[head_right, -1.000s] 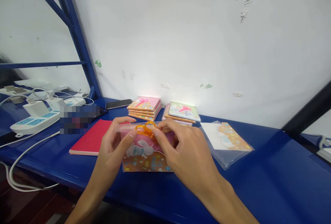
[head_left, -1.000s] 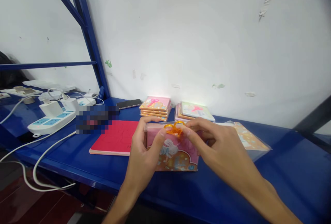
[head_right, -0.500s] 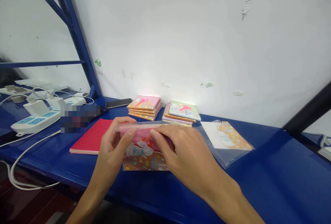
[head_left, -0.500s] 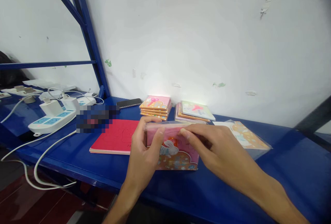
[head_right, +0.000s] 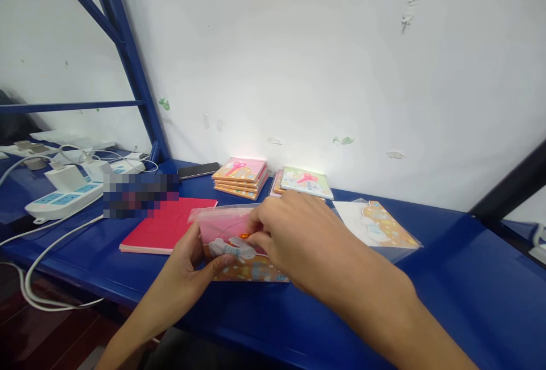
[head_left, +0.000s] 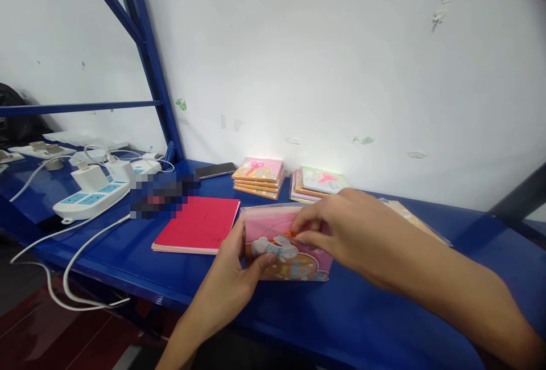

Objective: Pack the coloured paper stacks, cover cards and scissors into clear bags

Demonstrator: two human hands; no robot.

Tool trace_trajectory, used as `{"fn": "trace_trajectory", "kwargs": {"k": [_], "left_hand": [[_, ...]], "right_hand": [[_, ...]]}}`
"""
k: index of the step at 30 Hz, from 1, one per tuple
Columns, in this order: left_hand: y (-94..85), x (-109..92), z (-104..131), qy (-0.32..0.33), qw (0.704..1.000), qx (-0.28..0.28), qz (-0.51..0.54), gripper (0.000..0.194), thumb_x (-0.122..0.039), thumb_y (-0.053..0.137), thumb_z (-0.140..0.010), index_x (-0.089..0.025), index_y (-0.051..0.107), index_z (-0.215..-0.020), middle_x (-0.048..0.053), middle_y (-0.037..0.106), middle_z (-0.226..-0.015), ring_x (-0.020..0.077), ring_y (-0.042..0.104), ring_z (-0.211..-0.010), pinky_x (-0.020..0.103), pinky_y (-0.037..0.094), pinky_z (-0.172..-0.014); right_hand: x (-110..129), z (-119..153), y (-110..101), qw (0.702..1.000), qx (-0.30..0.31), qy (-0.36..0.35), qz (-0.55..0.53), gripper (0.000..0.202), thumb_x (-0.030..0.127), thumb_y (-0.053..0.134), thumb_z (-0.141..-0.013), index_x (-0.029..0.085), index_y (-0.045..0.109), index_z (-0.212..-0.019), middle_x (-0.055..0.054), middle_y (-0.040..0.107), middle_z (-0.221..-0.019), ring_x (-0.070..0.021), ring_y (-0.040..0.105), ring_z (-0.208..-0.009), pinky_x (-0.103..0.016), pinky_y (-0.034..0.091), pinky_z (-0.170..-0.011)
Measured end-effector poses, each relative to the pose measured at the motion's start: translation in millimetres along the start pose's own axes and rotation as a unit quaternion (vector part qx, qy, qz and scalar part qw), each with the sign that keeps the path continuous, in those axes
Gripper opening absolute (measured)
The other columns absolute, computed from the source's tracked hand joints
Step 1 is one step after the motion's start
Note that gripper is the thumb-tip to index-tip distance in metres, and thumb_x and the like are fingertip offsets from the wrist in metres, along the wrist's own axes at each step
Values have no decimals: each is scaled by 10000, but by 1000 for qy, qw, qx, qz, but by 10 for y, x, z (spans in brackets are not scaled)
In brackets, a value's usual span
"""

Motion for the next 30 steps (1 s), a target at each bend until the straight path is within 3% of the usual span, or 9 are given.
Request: {"fn": "trace_trajectory", "kwargs": {"k": [4, 8, 11, 15, 20, 26, 30], "left_hand": [[-5, 32, -14, 12, 1000, -8, -9, 359, -316, 683, -934, -262, 540, -1259, 69, 691, -1205, 263, 673, -1131, 438, 538, -986], [-11, 34, -7, -5, 1000, 1, 8, 434, -330, 686, -933, -264, 504, -1322, 61, 691, -1204, 256, 669, -1129, 420, 542, -980], [-5, 25, -3, -19, 999, 14, 29, 464, -340, 703, -923, -280, 497, -1335, 41, 694, -1214, 228, 692, -1058, 378, 559, -941], [-11, 51, -1, -29, 999, 13, 35, 421, -370, 704, -923, -291, 524, -1295, 3, 721, -1072, 204, 712, -956, 353, 569, -893], [-25, 80, 1, -33, 999, 3, 18, 457, -393, 706, -917, -290, 519, -1321, -24, 713, -893, 211, 717, -906, 349, 576, -847], [-5, 22, 0, -26, 999, 1, 40, 486, -360, 737, -892, -254, 515, -1311, 56, 726, -1189, 267, 699, -1122, 405, 558, -966], [13, 2, -14, -12, 996, 6, 83, 551, -330, 734, -897, -262, 487, -1384, 85, 688, -1328, 284, 664, -1217, 425, 530, -1035]], "right_hand": [[90, -29, -11, 998, -19, 7, 64, 157, 152, 701, -802, 257, 706, -685, 3, 676, -620, -158, 518, -496, -311, 199, -476], [120, -44, -47, 997, -12, -11, 82, 146, 145, 660, -808, 235, 674, -693, -2, 660, -627, -161, 532, -527, -295, 225, -490], [69, -41, -182, 1000, -18, 16, 18, 113, 152, 646, -798, 234, 687, -732, 31, 637, -599, -125, 521, -499, -263, 273, -482], [-66, 17, -369, 989, -76, 76, -102, 83, 271, 653, -862, 240, 716, -818, 58, 588, -534, -96, 478, -437, -229, 311, -435], [-228, 98, -293, 981, -57, 102, -155, 171, 384, 660, -905, 247, 750, -854, 54, 560, -506, -103, 473, -430, -217, 316, -395], [-165, 162, -136, 997, -49, 27, -45, 161, 374, 676, -928, 315, 824, -909, 52, 506, -460, -92, 425, -404, -243, 290, -421], [-184, 236, -166, 990, -131, 30, -34, 217, 479, 667, -936, 345, 788, -1058, 16, 693, -706, -141, 606, -583, -262, 452, -548]]}}
Point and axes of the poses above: each hand's wrist, its own z-axis away from the middle knuckle, its own y-axis out of the palm, x = y × z, the point moved 3 cm from there along -z, towards the middle knuckle
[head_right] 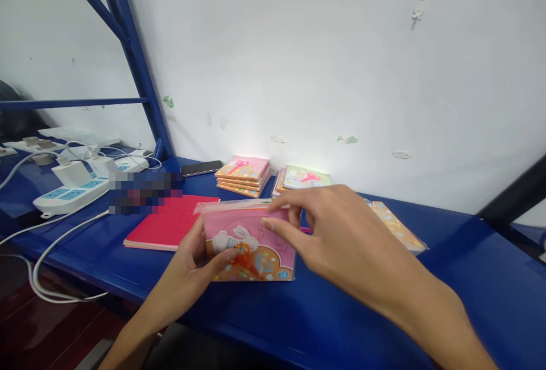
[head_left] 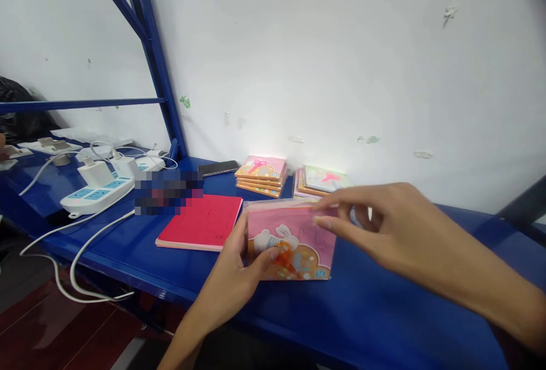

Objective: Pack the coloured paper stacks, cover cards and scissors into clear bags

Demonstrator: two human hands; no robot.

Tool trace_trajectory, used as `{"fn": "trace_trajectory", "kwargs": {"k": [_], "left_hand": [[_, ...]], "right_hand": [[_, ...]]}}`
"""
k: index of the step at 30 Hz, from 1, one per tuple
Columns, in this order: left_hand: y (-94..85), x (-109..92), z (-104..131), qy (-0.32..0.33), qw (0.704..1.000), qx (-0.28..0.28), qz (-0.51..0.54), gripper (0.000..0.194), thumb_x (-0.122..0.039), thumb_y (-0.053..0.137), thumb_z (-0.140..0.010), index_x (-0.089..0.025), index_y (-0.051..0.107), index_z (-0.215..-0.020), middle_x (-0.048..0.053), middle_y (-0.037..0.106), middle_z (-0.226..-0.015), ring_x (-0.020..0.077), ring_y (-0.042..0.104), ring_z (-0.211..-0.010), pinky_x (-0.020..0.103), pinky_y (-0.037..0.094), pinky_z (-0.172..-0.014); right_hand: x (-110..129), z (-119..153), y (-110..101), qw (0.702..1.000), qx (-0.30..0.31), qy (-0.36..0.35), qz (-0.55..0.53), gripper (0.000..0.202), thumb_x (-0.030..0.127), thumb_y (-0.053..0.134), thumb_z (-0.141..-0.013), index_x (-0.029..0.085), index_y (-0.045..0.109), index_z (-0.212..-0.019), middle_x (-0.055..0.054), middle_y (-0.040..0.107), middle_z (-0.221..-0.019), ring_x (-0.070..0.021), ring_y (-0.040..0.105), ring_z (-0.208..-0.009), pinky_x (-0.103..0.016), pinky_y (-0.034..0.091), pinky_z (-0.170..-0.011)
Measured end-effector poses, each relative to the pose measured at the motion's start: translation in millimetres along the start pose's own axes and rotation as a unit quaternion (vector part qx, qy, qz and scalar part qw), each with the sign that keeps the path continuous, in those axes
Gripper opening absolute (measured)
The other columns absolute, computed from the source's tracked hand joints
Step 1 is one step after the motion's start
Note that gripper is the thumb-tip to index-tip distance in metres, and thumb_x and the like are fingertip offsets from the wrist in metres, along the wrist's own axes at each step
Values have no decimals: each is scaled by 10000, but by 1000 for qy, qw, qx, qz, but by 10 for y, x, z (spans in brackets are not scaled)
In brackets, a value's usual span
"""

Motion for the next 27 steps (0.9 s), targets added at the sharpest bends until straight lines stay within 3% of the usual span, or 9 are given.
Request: {"fn": "trace_trajectory", "kwargs": {"k": [3, 5, 9, 12, 15, 18, 20, 24, 27], "left_hand": [[30, -7, -11, -9, 999, 13, 51, 635, -283, 783, -851, -267, 479, -1408, 94, 679, -1351, 296, 669, -1212, 400, 555, -990], [57, -4, -20, -32, 996, 28, 80, 686, -284, 812, -813, -263, 480, -1413, 99, 703, -1308, 308, 696, -1155, 384, 587, -905], [83, 20, -53, -71, 996, 48, 35, 596, -350, 788, -806, -208, 550, -1334, 104, 754, -1159, 301, 738, -1005, 380, 594, -816], [46, 47, -91, -56, 986, 13, -159, 370, -396, 654, -892, -183, 635, -1194, 92, 756, -1010, 292, 728, -918, 407, 575, -800], [-4, 92, -131, -19, 918, -75, -388, 413, -388, 559, -928, -137, 635, -1248, 130, 712, -1024, 327, 683, -969, 484, 535, -877], [-3, 159, -178, 49, 855, -115, -503, 631, -305, 566, -904, -101, 456, -1491, 194, 604, -1262, 369, 582, -1166, 542, 471, -996], [13, 206, -217, 81, 846, -86, -520, 664, -246, 546, -906, -127, 396, -1542, 192, 557, -1350, 362, 535, -1237, 548, 445, -1037], [19, 222, -263, 85, 853, 2, -515, 401, -218, 515, -943, -178, 644, -1322, 136, 632, -1292, 309, 577, -1195, 516, 445, -1048], [7, 189, -251, 86, 861, 17, -502, 318, -239, 493, -977, -195, 714, -1202, 107, 666, -1221, 276, 615, -1113, 480, 478, -1004]], "right_hand": [[-163, 7, 22, 997, -71, 8, -25, 514, 567, 725, -865, 339, 653, -1320, -36, 737, -1116, -233, 696, -922, -334, 556, -739], [-307, -11, 158, 997, -27, 9, -70, 568, 558, 722, -868, 326, 610, -1374, -48, 712, -1249, -249, 694, -1011, -355, 570, -793], [-530, 2, 551, 981, 87, 32, -172, 271, 484, 613, -969, 306, 752, -1118, -8, 767, -1129, -201, 711, -903, -320, 551, -734], [-612, 100, 798, 973, 86, 61, -207, 280, 483, 577, -997, 294, 774, -1062, 2, 786, -1078, -199, 715, -893, -322, 543, -729], [-656, 245, 998, 974, 71, 61, -205, 266, 443, 601, -998, 276, 781, -1100, -12, 791, -1105, -216, 720, -961, -345, 560, -819], [-681, 363, 1140, 985, 47, 5, -166, 230, 342, 596, -1013, 244, 795, -1075, -39, 792, -1085, -232, 696, -1021, -376, 554, -900], [-689, 408, 1197, 990, 32, -39, -130, 244, 291, 565, -1029, 222, 796, -1067, -59, 782, -1076, -235, 677, -1021, -387, 551, -897], [-684, 445, 1216, 994, 10, -92, -51, 259, 264, 536, -1039, 211, 783, -1098, -81, 759, -1059, -244, 663, -966, -426, 546, -861], [-670, 457, 1189, 994, 9, -96, -45, 262, 252, 526, -1042, 209, 777, -1105, -86, 751, -1059, -240, 669, -967, -428, 554, -872]]}}
Point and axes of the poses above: each hand's wrist, its own z-axis away from the middle knuckle, its own y-axis out of the palm, x = y × z, the point moved 3 cm from there along -z, towards the middle knuckle
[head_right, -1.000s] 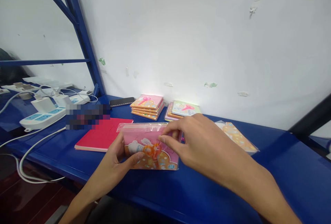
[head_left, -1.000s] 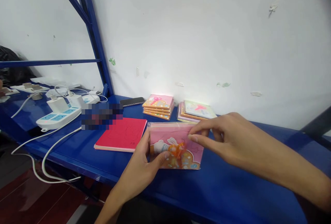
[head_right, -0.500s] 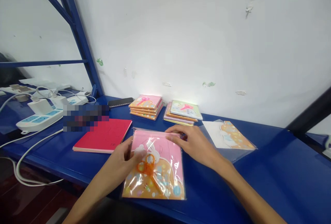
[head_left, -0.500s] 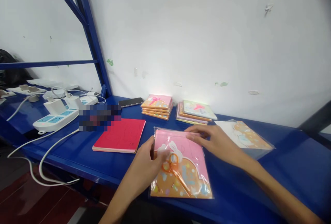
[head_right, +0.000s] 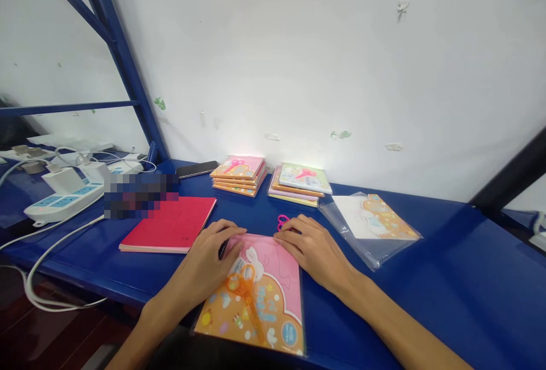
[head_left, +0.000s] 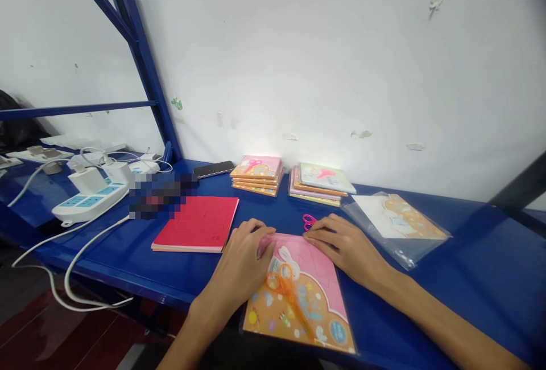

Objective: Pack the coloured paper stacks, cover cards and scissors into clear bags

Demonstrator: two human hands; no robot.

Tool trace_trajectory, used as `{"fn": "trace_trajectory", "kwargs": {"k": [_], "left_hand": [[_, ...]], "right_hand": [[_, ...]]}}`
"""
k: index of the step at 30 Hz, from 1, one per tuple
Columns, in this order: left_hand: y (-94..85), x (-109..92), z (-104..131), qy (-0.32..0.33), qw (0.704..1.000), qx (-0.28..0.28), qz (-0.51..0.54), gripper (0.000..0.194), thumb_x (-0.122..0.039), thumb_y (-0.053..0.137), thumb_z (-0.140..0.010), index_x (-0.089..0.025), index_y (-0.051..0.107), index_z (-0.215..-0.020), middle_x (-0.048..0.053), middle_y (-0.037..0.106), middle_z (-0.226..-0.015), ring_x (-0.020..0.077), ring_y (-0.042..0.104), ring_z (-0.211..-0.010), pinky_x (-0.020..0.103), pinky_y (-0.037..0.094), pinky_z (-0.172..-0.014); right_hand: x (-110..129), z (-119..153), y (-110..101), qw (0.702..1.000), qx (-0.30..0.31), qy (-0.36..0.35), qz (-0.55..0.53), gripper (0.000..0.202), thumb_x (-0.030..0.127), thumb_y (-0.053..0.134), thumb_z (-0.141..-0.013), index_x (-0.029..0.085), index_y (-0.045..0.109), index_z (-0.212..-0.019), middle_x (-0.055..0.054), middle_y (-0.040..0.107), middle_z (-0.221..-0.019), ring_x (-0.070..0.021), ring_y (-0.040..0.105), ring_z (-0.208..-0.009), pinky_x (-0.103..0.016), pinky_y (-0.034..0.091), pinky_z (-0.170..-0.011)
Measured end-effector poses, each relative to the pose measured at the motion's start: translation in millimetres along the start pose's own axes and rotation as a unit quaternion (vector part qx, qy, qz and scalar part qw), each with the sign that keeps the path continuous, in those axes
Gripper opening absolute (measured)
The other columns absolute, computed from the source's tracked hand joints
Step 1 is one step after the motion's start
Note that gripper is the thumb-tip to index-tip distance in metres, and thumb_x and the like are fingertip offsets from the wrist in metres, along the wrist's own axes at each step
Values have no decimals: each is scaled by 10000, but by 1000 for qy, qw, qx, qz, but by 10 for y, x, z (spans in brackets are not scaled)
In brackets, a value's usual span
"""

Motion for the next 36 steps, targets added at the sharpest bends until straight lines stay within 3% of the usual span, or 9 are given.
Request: {"fn": "trace_trajectory", "kwargs": {"k": [8, 15, 23, 30, 33, 36], "left_hand": [[13, 5, 29, 25, 999, -23, -25, 289, -231, 545, -974, -216, 759, -1168, 102, 693, -1193, 278, 625, -1095, 472, 504, -968], [-9, -58, 30, 83, 995, -39, -42, 262, -157, 540, -974, -218, 788, -1033, 89, 703, -1170, 257, 615, -1106, 443, 498, -956], [-46, -64, 36, 108, 993, -1, -39, 235, -161, 527, -987, -187, 760, -978, 73, 665, -1045, 217, 612, -974, 368, 504, -859], [-32, -322, 7, 147, 985, 90, -26, 255, -226, 424, -1033, -202, 664, -1116, 68, 648, -1131, 239, 586, -1051, 447, 453, -992], [-18, -398, -5, 136, 985, 101, -42, 283, -194, 397, -1020, -189, 613, -1203, 94, 638, -1176, 263, 572, -1096, 482, 442, -1017], [3, -460, -2, 163, 979, 110, -44, 282, -169, 368, -1014, -187, 619, -1143, 97, 633, -1176, 258, 565, -1108, 478, 430, -1046]], "right_hand": [[23, 15, -61, 998, 1, -1, -60, 258, 216, 513, -1045, 200, 767, -1089, -89, 749, -1053, -217, 676, -982, -395, 556, -889], [140, 60, -208, 994, 42, 48, -87, 231, 241, 500, -1035, 185, 723, -1022, -79, 729, -1004, -226, 643, -956, -411, 505, -888], [153, 29, -182, 994, 35, 79, -67, 287, 246, 443, -1055, 174, 712, -984, -82, 732, -971, -228, 642, -916, -394, 501, -849], [238, -28, -119, 994, 33, 70, -80, 275, 235, 460, -1049, 179, 721, -982, -71, 739, -957, -215, 662, -892, -368, 506, -837], [205, -28, -122, 993, 21, 105, -44, 309, 234, 448, -1047, 167, 730, -941, -82, 740, -912, -230, 670, -867, -371, 504, -794], [205, -35, -133, 992, 26, 108, -51, 326, 241, 443, -1052, 166, 737, -934, -80, 742, -902, -227, 675, -858, -361, 500, -789]]}}
Point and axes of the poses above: each hand's wrist, its own z-axis away from the middle knuckle, its own y-axis out of the palm, x = y × z, the point moved 3 cm from there along -z, towards the middle knuckle
